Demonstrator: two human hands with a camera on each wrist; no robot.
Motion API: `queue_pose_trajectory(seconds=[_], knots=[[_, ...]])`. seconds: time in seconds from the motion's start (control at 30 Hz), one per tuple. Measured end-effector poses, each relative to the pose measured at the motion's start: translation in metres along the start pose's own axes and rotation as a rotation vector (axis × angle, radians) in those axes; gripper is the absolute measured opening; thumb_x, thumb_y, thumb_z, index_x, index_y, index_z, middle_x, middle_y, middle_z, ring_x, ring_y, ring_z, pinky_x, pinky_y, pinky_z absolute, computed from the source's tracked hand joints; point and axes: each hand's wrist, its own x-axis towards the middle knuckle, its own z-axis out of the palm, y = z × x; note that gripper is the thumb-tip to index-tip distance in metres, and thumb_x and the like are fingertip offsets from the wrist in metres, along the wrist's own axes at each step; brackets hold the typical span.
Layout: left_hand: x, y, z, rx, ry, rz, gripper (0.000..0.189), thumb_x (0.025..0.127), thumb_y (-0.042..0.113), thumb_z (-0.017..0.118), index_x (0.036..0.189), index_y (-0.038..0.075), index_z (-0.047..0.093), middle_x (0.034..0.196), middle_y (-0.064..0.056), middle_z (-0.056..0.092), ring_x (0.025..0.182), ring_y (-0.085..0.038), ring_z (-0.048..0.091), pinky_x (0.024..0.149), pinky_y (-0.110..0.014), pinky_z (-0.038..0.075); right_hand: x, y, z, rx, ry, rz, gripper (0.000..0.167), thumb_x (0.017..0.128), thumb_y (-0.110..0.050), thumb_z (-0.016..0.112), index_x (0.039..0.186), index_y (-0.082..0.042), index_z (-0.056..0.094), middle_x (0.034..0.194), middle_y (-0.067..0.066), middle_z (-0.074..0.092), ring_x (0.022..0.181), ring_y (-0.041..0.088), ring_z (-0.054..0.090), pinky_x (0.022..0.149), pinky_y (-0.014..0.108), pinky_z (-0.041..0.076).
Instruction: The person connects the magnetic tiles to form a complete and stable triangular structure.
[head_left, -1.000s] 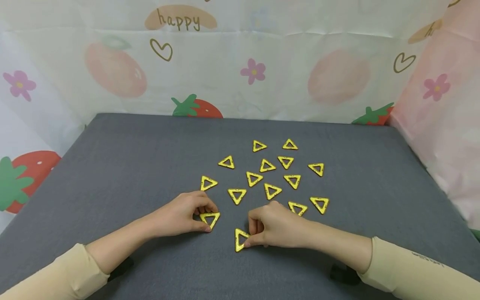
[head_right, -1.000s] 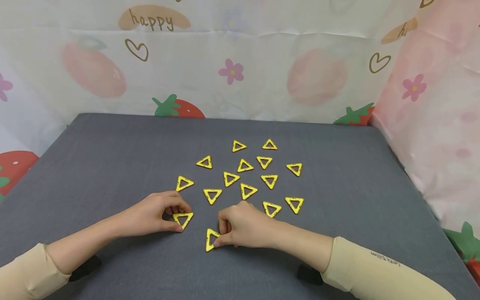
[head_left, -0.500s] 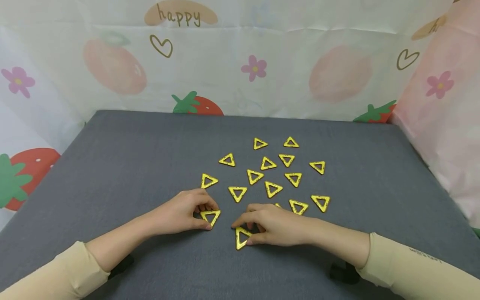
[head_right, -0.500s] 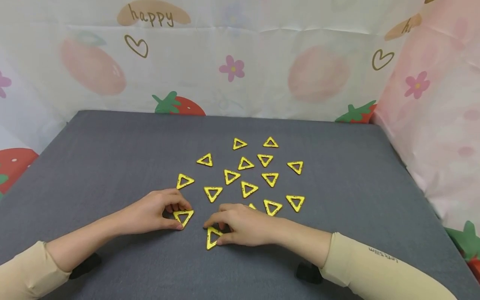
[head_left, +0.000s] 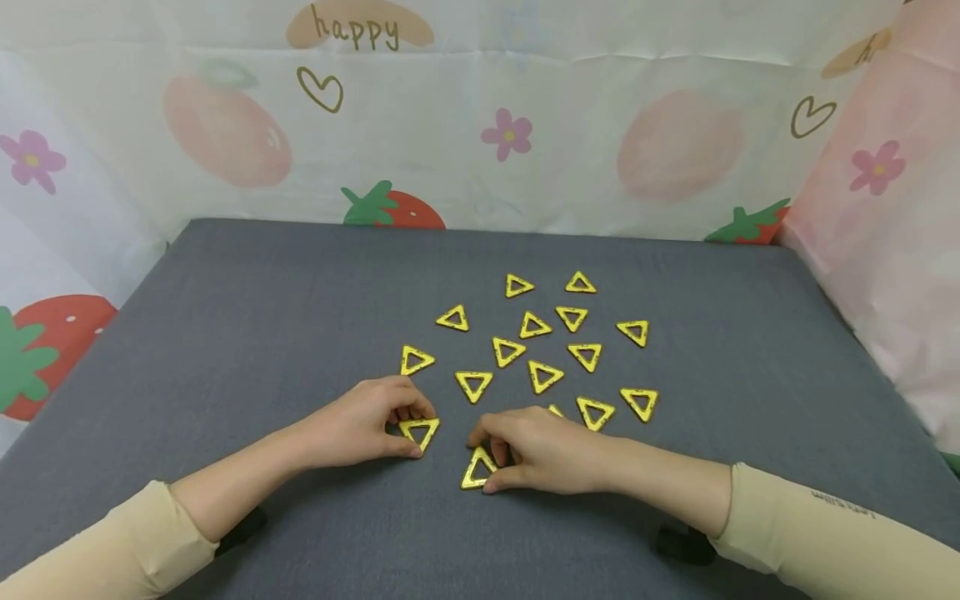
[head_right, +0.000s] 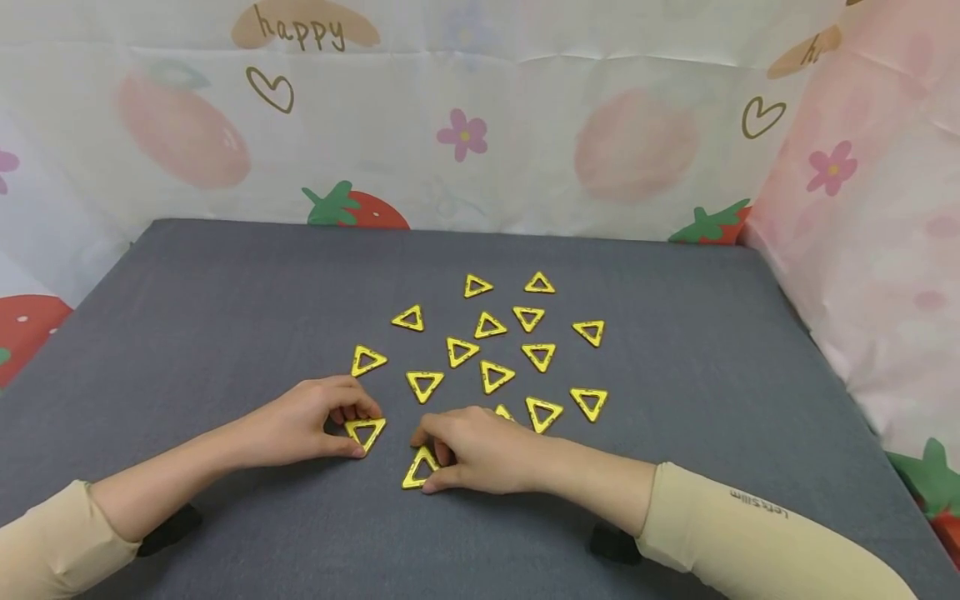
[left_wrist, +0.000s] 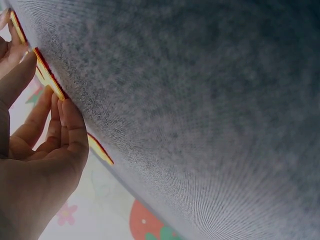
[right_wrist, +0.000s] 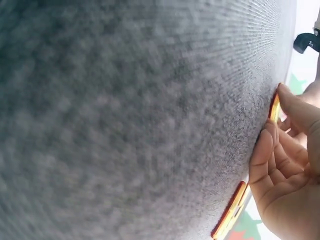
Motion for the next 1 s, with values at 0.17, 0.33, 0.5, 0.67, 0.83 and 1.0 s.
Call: queue_pose_trajectory(seconds=[0.17,0.33,0.5,0.67,0.83,1.0], knots=[[0.0001,0.0,0.0002,0.005,0.002,0.003,0.033,0.082,0.026,0.081,0.111,0.016,0.07,0.102,0.002,0.064,0.089,-0.005,0.058,0.077,-0.021,0.052,-0.0026,0.001,-0.0017,0.045,-0.004,0.013,0.044,0.085,-0.031,0.079,0.124,-0.017,0.062,0.081,-0.011,0.062,0.06,-0.003,0.054,0.061,0.015,0.049],[0.0002,0.0004,0.0001,0.008,0.006,0.004,0.033,0.081,0.026,0.082,0.11,0.016,0.069,0.1,0.002,0.064,0.088,-0.005,0.058,0.076,-0.021,0.052,-0.0029,0.0027,-0.0023,0.048,-0.011,-0.003,0.041,0.085,-0.024,0.079,0.122,-0.017,0.064,0.085,-0.009,0.064,0.062,-0.003,0.054,0.062,0.015,0.049],[0.0009,-0.0001,0.0006,0.019,0.009,0.009,0.033,0.08,0.025,0.083,0.107,0.017,0.067,0.094,0.003,0.061,0.084,-0.005,0.054,0.073,-0.021,0.049,-0.0022,0.004,-0.0023,0.046,-0.008,-0.014,0.039,0.085,-0.021,0.079,0.121,-0.016,0.065,0.085,-0.009,0.064,0.063,-0.004,0.054,0.062,0.015,0.049],[0.0028,-0.0002,0.0006,-0.029,-0.018,0.009,0.033,0.08,0.026,0.083,0.108,0.02,0.066,0.082,0.005,0.058,0.071,-0.003,0.052,0.064,-0.02,0.046,-0.0022,0.0037,-0.0027,0.046,-0.006,-0.017,0.039,0.085,-0.021,0.079,0.12,-0.016,0.065,0.084,-0.008,0.064,0.062,-0.004,0.054,0.062,0.016,0.05],[0.0022,-0.0004,-0.0001,-0.119,-0.046,-0.011,0.033,0.082,0.022,0.08,0.113,0.017,0.068,0.091,0.003,0.069,0.07,0.002,0.06,0.065,-0.02,0.052,-0.002,0.0032,-0.0025,0.029,0.002,-0.018,0.038,0.084,-0.023,0.079,0.119,-0.017,0.066,0.087,-0.008,0.063,0.063,-0.004,0.052,0.063,0.015,0.049],[0.0033,0.0027,0.0018,-0.165,-0.031,-0.002,0.026,0.083,0.021,0.08,0.107,0.013,0.072,0.079,0.005,0.068,0.068,0.002,0.059,0.065,-0.019,0.053,-0.0028,0.0035,-0.0023,-0.004,0.023,-0.036,0.037,0.083,-0.024,0.08,0.117,-0.018,0.066,0.096,-0.005,0.061,0.067,-0.004,0.05,0.064,0.014,0.048]])
